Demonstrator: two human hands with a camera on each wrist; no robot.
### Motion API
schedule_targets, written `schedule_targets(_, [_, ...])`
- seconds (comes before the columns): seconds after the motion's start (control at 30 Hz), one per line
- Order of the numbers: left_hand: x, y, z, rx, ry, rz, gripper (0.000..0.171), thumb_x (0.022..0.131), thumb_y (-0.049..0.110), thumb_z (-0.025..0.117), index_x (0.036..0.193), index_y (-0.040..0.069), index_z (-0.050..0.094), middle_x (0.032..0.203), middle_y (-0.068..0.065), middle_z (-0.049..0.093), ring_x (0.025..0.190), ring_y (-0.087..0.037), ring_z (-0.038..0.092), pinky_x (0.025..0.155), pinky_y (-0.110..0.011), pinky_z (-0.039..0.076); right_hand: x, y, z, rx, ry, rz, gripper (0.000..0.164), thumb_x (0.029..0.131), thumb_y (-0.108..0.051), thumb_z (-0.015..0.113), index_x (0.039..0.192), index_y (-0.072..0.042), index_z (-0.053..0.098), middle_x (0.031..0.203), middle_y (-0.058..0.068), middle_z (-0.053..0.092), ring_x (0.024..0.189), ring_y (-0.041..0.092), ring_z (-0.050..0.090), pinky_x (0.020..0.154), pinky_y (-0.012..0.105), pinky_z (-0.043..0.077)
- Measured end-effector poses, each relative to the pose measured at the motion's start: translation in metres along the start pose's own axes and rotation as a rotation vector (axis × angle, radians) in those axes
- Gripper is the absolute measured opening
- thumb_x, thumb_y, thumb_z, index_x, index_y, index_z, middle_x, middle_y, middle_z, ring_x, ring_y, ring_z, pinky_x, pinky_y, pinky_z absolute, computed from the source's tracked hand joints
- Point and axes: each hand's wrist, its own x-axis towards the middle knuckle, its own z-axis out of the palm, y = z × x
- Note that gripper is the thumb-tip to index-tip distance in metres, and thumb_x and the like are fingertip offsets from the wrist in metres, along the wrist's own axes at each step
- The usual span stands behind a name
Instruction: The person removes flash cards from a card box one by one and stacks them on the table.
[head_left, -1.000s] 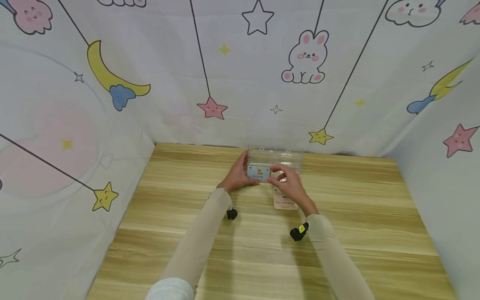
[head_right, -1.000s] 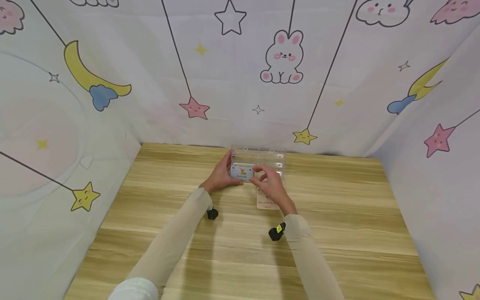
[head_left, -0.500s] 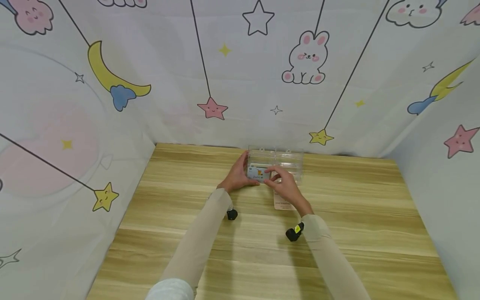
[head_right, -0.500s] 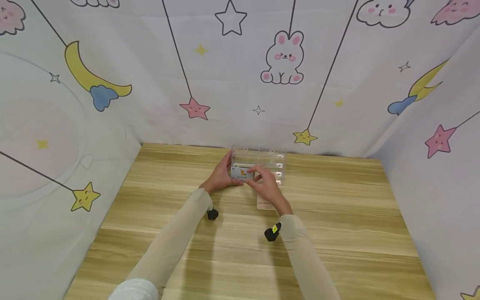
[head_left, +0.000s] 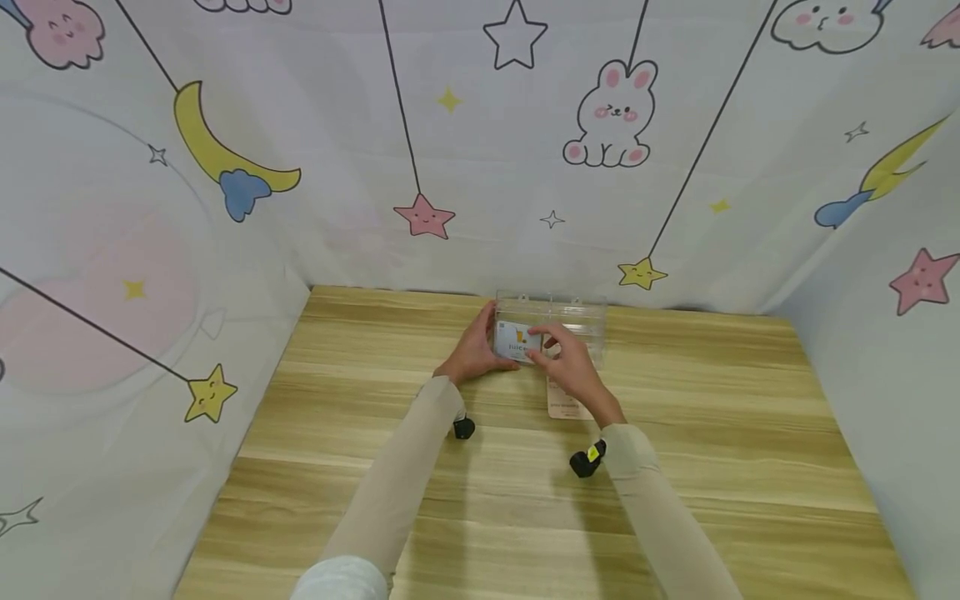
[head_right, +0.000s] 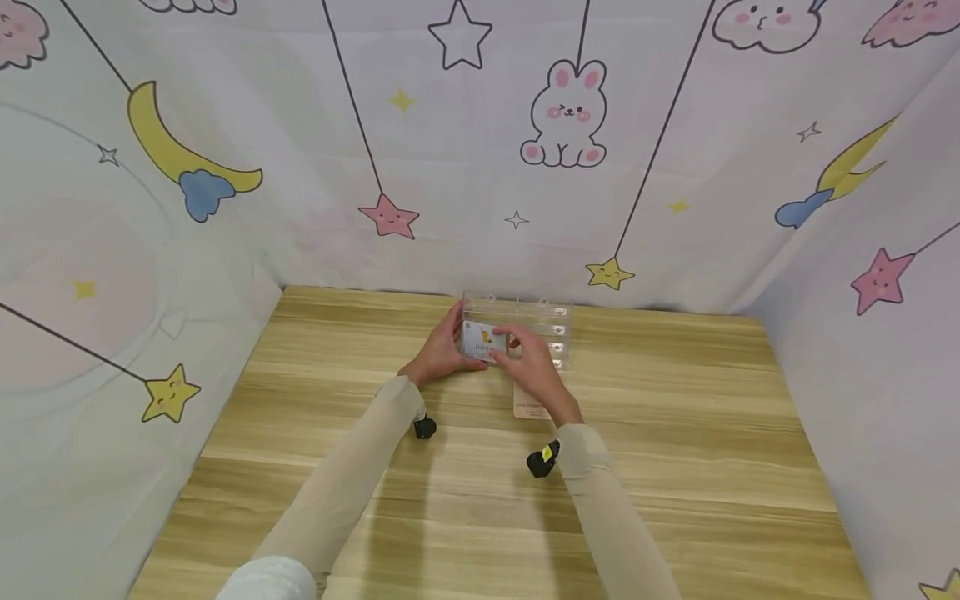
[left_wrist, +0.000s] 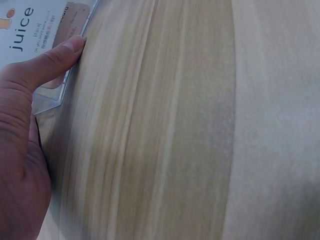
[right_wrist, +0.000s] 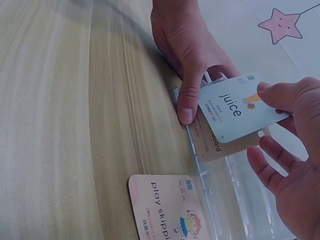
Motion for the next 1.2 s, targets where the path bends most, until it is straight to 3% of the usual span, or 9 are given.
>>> schedule_targets(0.47, [0.003,0.002,0.000,-0.061,0.000,0.018,0.127,0.069,0.002,0.096,0.165,0.011,0.013,0.167,-0.015,0.027,0.154,-0.025,0.028,0.124,-0.027,0.026,0.000,-0.009,-0.013,0.040,0.080,-0.042,0.038,0.094,-0.006,0.078,0.130,-0.006,0.068,0.127,0.013,0.065,0.103,0.030,0.065,0.077,0.041,0.062])
schedule_targets(0.63, [0.002,0.004,-0.002,-0.004,-0.001,-0.030,0.131,0.069,0.014,0.099,0.166,0.016,0.012,0.167,-0.011,0.030,0.153,-0.023,0.031,0.123,-0.026,0.028,-0.003,-0.009,-0.018,0.060,0.077,-0.031,0.041,0.093,-0.003,0.078,0.132,-0.006,0.067,0.130,0.014,0.064,0.100,0.032,0.071,0.078,0.042,0.065])
schedule_targets(0.8, [0.002,0.002,-0.001,0.010,0.001,-0.042,0.135,0.066,0.024,0.102,0.166,0.017,0.012,0.167,-0.011,0.028,0.153,-0.022,0.029,0.122,-0.024,0.028,-0.010,-0.008,-0.024,0.094,0.063,-0.008,0.043,0.092,0.001,0.078,0.133,-0.005,0.066,0.130,0.014,0.063,0.094,0.032,0.073,0.072,0.034,0.064])
schedule_targets(0.93, [0.003,0.002,-0.001,-0.007,0.001,-0.040,0.135,0.067,0.022,0.101,0.166,0.014,0.011,0.168,-0.013,0.026,0.154,-0.022,0.028,0.122,-0.024,0.028,-0.016,-0.003,-0.029,0.101,0.054,0.019,0.044,0.092,0.002,0.077,0.134,-0.005,0.065,0.131,0.014,0.061,0.092,0.032,0.073,0.068,0.028,0.063])
schedule_targets(1.2, [0.000,0.005,0.000,0.015,-0.006,-0.063,0.133,0.071,0.020,0.099,0.167,0.015,0.007,0.169,-0.011,0.023,0.154,-0.021,0.026,0.123,-0.024,0.028,-0.033,0.009,-0.037,0.077,0.051,0.064,0.046,0.091,0.000,0.079,0.135,-0.006,0.064,0.132,0.016,0.060,0.089,0.032,0.073,0.072,0.030,0.064])
